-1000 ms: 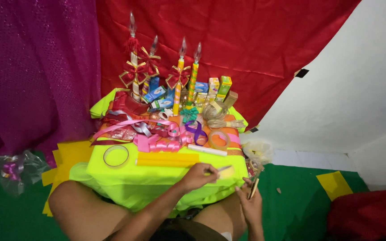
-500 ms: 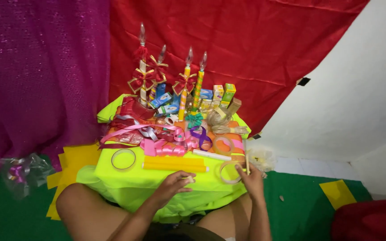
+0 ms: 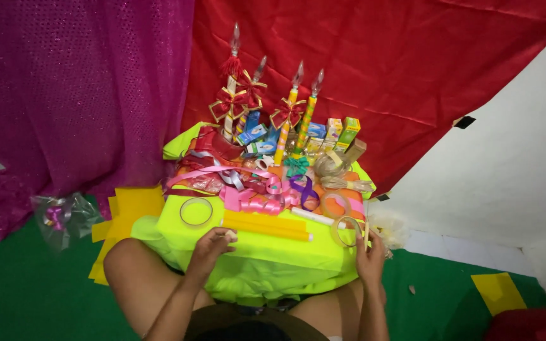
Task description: Applying yellow tape to a tube as part of a handicraft project, smoothing it down with fingers and a small tool.
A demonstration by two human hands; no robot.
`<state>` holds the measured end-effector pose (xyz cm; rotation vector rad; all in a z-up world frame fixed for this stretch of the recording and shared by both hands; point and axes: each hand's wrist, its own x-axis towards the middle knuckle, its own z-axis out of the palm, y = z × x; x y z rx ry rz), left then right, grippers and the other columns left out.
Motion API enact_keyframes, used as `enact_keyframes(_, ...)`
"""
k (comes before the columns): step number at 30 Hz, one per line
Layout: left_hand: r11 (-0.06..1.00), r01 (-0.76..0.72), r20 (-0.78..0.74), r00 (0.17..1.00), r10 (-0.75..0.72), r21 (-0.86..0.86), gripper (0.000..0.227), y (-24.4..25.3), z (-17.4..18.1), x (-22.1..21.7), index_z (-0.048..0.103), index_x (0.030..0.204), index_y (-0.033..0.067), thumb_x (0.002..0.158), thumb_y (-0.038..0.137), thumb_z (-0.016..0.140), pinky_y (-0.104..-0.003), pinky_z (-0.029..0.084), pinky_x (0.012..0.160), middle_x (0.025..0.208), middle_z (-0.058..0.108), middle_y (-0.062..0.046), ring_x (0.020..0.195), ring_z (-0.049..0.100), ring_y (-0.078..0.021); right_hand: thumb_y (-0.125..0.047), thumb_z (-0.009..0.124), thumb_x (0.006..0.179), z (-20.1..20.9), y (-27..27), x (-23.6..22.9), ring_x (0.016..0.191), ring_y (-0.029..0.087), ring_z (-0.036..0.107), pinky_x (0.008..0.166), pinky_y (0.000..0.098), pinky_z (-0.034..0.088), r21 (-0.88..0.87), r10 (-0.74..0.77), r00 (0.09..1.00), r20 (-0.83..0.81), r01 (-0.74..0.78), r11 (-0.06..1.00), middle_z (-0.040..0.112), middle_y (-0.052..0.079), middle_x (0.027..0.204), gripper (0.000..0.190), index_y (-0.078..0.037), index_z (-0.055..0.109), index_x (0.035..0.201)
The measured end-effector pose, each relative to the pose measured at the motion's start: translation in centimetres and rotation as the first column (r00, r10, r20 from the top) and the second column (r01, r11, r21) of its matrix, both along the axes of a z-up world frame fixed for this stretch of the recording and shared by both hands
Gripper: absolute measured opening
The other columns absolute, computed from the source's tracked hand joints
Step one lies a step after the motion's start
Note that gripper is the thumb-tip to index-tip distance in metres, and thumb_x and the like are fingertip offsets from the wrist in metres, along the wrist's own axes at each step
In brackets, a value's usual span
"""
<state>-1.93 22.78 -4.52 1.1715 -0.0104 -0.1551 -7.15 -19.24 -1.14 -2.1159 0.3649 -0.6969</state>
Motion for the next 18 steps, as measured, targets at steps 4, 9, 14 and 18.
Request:
enact_keyframes(4, 0.995, -0.092, -0.096, 0.991, 0.094, 0.028, 0.028, 1.1, 0.8, 0.2, 0.071, 0.109, 0.0001, 0.092, 0.023, 0.07, -0.039, 0.065, 0.083, 0.11, 0.076, -0.015, 0.1, 0.074, -0.0242, -0.032, 0.055, 0.104, -0.2, -1.2, 0.2, 0.117, 0.025, 0.062, 0.085, 0.0372, 0.052, -0.019, 0.022, 1.0, 0.01, -0.022, 1.0, 0.064, 0.012, 0.129, 0.042, -0.009, 0.065, 0.137)
enact_keyframes(9, 0.977, -0.213, -0.111, 0.971, 0.213, 0.011, 0.025, 1.8, 2.7, 0.2, 0.066, 0.11, 0.0023, 0.098, 0.024, 0.065, -0.04, 0.062, 0.083, 0.109, 0.07, -0.013, 0.1, 0.07, -0.0236, -0.035, 0.063, 0.1, 2.6, -0.4, 2.7, 0.075, 0.017, 0.057, 0.069, 0.0349, 0.046, -0.231, 0.045, 0.998, 0.038, -0.035, 0.972, 0.063, 0.005, 0.096, 0.046, -0.008, 0.068, 0.138)
enact_keyframes(14, 0.977, -0.213, -0.095, 0.972, 0.214, 0.023, 0.026, 2.1, 1.4, 0.4, 0.067, 0.111, 0.0012, 0.097, 0.023, 0.065, -0.04, 0.062, 0.083, 0.111, 0.069, -0.014, 0.102, 0.07, -0.0247, -0.035, 0.067, 0.098, 5.4, 1.2, 6.3, 0.089, 0.018, 0.067, 0.073, 0.0355, 0.056, -0.16, 0.066, 0.995, 0.076, -0.053, 0.986, 0.074, 0.007, 0.11, 0.042, -0.008, 0.071, 0.13)
enact_keyframes(18, 0.972, -0.235, -0.046, 0.971, 0.234, -0.025, 0.027, 2.8, -0.3, 0.3, 0.068, 0.11, 0.0, 0.098, 0.024, 0.066, -0.038, 0.062, 0.081, 0.108, 0.069, -0.013, 0.099, 0.069, -0.0229, -0.031, 0.07, 0.094, 4.5, 0.5, 8.2, 0.085, 0.025, 0.07, 0.075, 0.0421, 0.053, -0.313, 0.005, 0.985, -0.174, -0.06, 0.948, 0.075, 0.008, 0.102, 0.031, -0.011, 0.074, 0.117)
